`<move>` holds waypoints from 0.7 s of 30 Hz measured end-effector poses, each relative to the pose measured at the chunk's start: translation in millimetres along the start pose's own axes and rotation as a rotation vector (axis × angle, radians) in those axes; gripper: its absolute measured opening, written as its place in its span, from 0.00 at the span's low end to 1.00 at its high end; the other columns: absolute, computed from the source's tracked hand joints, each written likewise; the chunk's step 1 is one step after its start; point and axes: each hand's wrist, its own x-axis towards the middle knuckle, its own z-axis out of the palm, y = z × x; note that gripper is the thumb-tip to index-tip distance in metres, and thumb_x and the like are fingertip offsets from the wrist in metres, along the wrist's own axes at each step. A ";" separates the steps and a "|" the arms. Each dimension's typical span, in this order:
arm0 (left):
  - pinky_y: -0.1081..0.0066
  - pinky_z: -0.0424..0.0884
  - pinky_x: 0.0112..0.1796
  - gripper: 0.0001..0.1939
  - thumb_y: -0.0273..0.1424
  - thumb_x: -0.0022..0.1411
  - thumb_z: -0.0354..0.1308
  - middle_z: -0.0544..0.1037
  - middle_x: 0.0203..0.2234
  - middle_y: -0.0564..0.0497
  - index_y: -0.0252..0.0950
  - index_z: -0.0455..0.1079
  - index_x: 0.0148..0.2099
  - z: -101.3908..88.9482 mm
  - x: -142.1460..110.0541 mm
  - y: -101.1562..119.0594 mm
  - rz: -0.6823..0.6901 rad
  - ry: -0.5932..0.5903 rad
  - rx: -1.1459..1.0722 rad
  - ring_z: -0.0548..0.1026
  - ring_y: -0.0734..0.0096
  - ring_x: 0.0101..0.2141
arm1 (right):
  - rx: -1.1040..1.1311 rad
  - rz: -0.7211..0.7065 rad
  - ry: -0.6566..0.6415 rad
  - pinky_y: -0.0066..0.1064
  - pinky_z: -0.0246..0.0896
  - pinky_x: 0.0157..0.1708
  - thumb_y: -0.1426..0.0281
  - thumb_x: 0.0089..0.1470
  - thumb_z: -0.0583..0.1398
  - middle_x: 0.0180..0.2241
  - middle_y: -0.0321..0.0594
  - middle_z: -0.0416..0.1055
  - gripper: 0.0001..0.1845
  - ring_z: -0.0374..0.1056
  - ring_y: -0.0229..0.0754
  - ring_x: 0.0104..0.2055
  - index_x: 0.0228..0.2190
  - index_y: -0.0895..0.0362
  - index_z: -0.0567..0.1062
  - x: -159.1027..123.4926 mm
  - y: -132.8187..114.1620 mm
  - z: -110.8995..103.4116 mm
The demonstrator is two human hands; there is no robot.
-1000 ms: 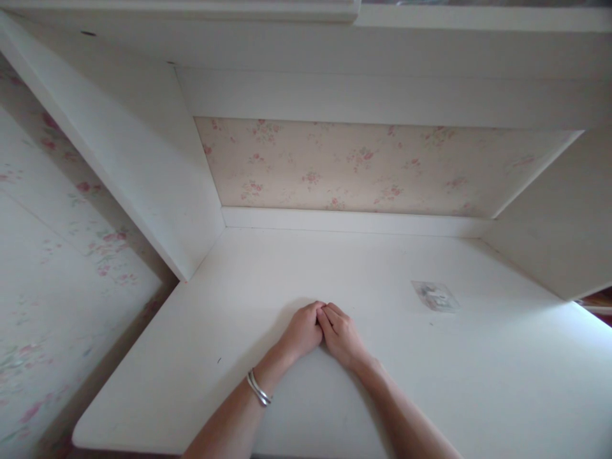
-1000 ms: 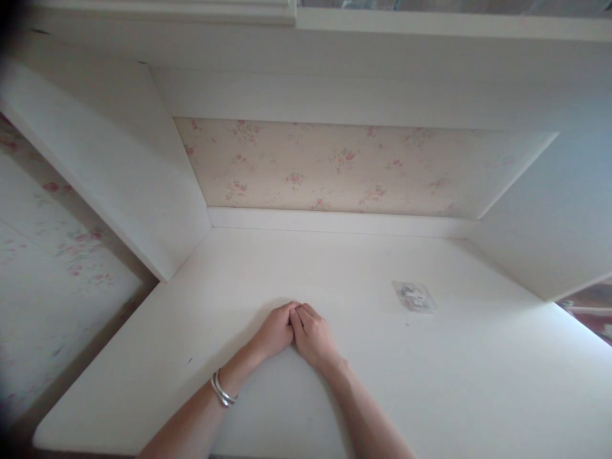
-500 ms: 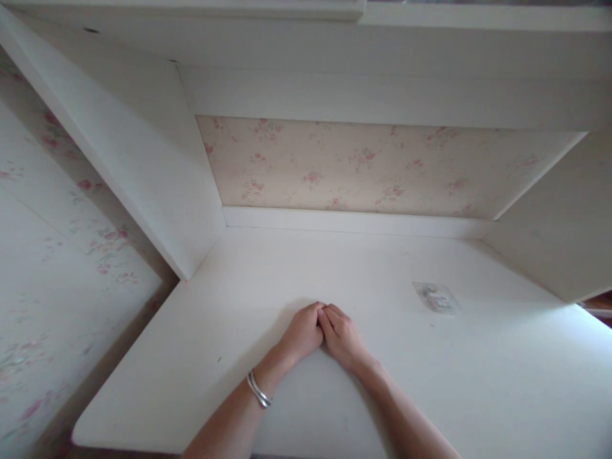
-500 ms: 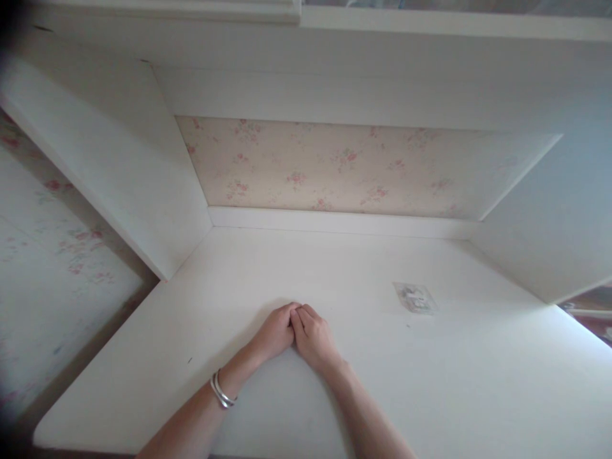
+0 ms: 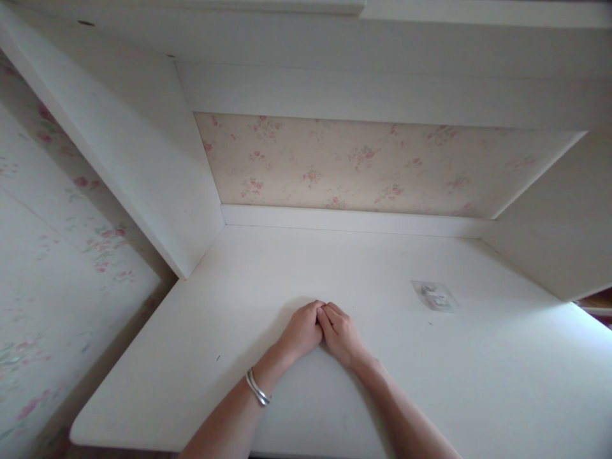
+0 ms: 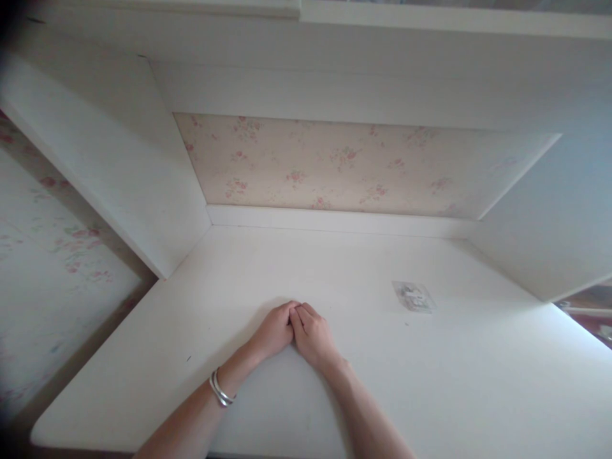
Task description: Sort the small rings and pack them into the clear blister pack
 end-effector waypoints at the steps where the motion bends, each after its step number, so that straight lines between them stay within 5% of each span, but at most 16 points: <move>1: 0.71 0.68 0.41 0.16 0.18 0.52 0.46 0.76 0.34 0.48 0.36 0.68 0.40 -0.1 -0.1 0.2 0.000 0.000 -0.001 0.73 0.68 0.37 | 0.000 -0.002 0.000 0.28 0.57 0.33 0.64 0.63 0.45 0.29 0.37 0.65 0.18 0.63 0.37 0.31 0.26 0.55 0.66 0.1 -0.1 0.0; 21: 0.71 0.68 0.42 0.16 0.18 0.52 0.46 0.77 0.36 0.47 0.36 0.68 0.40 1.6 -0.1 -1.5 0.007 0.010 -0.001 0.73 0.68 0.38 | 0.012 -0.020 0.011 0.28 0.57 0.34 0.65 0.63 0.46 0.29 0.37 0.66 0.17 0.64 0.37 0.32 0.26 0.55 0.66 0.7 1.4 1.2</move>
